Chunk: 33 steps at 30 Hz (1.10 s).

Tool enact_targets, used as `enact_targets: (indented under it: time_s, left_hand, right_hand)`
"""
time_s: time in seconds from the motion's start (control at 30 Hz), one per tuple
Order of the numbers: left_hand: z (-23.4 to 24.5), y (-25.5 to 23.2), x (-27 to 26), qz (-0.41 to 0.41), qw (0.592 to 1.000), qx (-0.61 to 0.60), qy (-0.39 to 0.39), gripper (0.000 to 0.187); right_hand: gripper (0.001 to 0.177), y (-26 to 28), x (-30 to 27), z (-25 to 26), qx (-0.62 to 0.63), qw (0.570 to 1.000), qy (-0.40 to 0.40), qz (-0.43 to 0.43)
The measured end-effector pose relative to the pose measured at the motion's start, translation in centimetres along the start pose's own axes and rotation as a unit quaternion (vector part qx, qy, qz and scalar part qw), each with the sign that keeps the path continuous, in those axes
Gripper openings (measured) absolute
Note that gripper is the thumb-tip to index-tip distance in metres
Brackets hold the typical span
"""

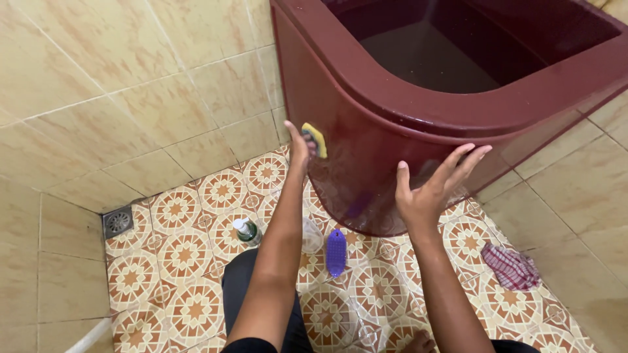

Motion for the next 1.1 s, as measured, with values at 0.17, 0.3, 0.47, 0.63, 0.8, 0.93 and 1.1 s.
enact_targets:
  time_s: [0.17,0.3,0.47,0.63,0.8,0.93,1.1]
  left_hand:
    - [-2.3,-13.6,-6.5,-0.212,0.977,-0.036,0.011,0.112]
    - [-3.5,-20.5,-15.1,-0.432,0.902,0.015,-0.019,0.092]
    - [-5.7,-15.6,-15.7,-0.425,0.898,0.103,-0.042,0.067]
    - [-4.1,-1.7,-10.1,-0.13,0.924,0.325,-0.153,0.085]
    - [-4.2,3.2,-8.7,-0.017,0.987,0.111,-0.119,0.103]
    - [-5.5,-3.4,-11.6,-0.102,0.975,0.132,-0.145,0.095]
    - [-8.6,-15.7,-22.0,-0.461,0.882,0.047,-0.085,0.085]
  right_hand:
    - [0.115,-0.1,-0.1,0.0,-0.001,1.0,-0.009,0.01]
    - [0.114,-0.2,-0.1,-0.1,0.004,1.0,-0.011,0.008]
    - [0.113,-0.3,-0.1,-0.1,-0.003,1.0,-0.011,0.013]
    - [0.114,-0.1,0.0,0.0,-0.009,1.0,-0.008,0.014]
    - [0.112,0.3,0.0,0.3,-0.003,1.0,-0.004,0.017]
    - [0.11,0.4,0.0,0.5,0.004,1.0,-0.008,0.019]
    - [0.108,0.4,-0.1,0.4,-0.006,1.0,-0.019,0.011]
Point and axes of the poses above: each hand's wrist, its own x-axis towards the middle knuckle, its own z-axis out of the back of the hand, y = z × x, the point moved 10 cm from there along x, towards the middle knuckle, and after that the axes turned 7 degrees about x, right-handed, at the moved point
